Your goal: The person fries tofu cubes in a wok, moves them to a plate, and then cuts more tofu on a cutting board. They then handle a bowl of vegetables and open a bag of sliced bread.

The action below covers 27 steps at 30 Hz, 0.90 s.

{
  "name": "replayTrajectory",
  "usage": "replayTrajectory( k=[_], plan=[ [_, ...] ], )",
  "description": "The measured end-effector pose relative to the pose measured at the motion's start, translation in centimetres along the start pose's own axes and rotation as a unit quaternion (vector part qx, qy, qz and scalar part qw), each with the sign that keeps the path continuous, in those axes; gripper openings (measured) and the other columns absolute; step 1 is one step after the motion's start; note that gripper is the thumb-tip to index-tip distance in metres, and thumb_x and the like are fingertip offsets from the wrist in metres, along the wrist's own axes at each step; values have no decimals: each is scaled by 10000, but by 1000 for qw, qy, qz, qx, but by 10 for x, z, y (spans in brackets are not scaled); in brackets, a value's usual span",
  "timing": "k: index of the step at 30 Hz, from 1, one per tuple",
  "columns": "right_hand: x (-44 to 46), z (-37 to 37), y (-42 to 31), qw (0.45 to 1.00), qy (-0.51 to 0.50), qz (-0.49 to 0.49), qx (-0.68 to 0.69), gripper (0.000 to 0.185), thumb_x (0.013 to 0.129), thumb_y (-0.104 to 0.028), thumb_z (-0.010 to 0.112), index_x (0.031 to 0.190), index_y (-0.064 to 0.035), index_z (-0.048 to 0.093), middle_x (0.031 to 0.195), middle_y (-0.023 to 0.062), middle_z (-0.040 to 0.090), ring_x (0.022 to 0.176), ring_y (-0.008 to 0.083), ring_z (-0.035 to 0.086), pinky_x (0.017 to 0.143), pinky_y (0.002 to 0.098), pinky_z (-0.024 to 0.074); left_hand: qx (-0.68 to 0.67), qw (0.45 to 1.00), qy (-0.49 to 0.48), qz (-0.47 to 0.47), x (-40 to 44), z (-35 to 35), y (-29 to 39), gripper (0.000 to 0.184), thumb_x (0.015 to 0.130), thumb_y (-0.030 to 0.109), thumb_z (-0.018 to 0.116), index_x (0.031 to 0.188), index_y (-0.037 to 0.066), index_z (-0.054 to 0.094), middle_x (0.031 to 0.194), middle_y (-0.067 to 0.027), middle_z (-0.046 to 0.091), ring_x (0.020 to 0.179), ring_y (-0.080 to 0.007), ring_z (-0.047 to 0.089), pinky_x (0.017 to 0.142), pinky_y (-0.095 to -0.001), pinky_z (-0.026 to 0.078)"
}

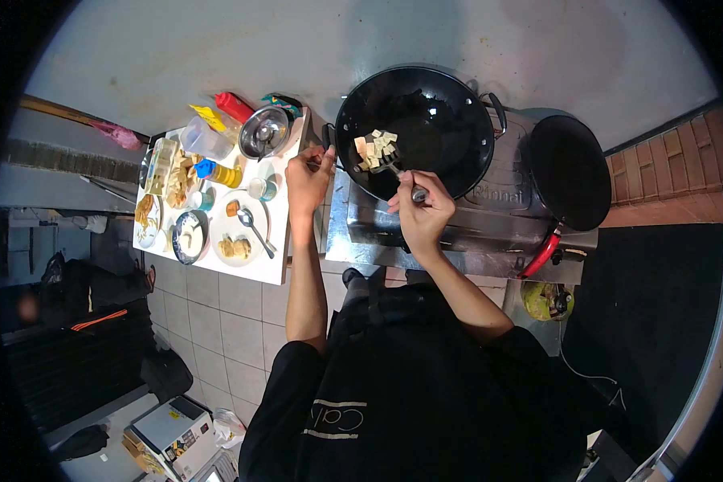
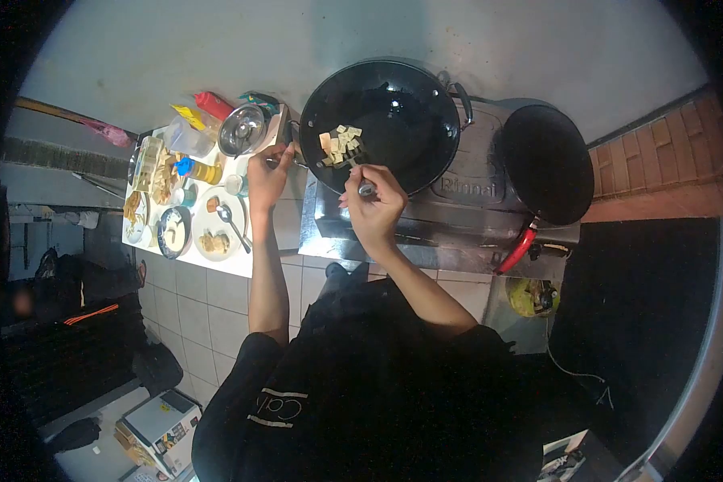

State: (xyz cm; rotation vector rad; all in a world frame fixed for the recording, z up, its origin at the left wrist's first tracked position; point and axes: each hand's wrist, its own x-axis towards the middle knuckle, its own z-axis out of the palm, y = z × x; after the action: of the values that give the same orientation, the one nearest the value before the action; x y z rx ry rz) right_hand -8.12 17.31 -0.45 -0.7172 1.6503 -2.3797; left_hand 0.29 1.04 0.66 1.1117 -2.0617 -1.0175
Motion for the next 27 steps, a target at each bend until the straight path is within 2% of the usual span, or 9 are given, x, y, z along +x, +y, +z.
replayTrajectory(
  k=[11,14,16,19,27],
  plan=[
    [-7,-4,-3,999,-12,-31,-20,34,835,50,580,838,83,589,842,117,597,526,122,609,404,224,483,20,999,1,33,3,2,-11,332,811,213,699,929,-92,643,645,-84,594,563,-122,577,543,-263,451],
    [-7,-10,-2,998,-34,-46,-38,78,886,29,527,865,76,586,889,117,595,526,122,600,413,224,490,13,1000,7,22,1,1,-5,335,811,207,699,933,-99,640,648,-84,594,555,-123,577,535,-262,451],
    [-6,-13,-4,999,-28,-22,-19,124,906,-4,511,856,89,577,878,127,600,520,130,599,408,229,488,5,1000,4,23,1,1,-8,338,810,205,700,936,-101,638,643,-80,590,552,-121,576,530,-259,449],
    [-4,-17,-3,1000,4,17,21,95,893,18,517,840,70,577,852,118,605,508,127,601,395,225,474,1,1000,2,30,2,3,-12,340,810,203,700,942,-104,635,635,-73,579,548,-116,573,522,-255,445],
    [4,-19,1,998,18,42,39,172,925,-60,511,838,76,571,817,119,614,490,133,596,382,228,468,-1,1000,2,31,-1,3,-9,342,815,204,695,944,-106,633,627,-64,565,544,-108,567,512,-250,435]
  ],
)
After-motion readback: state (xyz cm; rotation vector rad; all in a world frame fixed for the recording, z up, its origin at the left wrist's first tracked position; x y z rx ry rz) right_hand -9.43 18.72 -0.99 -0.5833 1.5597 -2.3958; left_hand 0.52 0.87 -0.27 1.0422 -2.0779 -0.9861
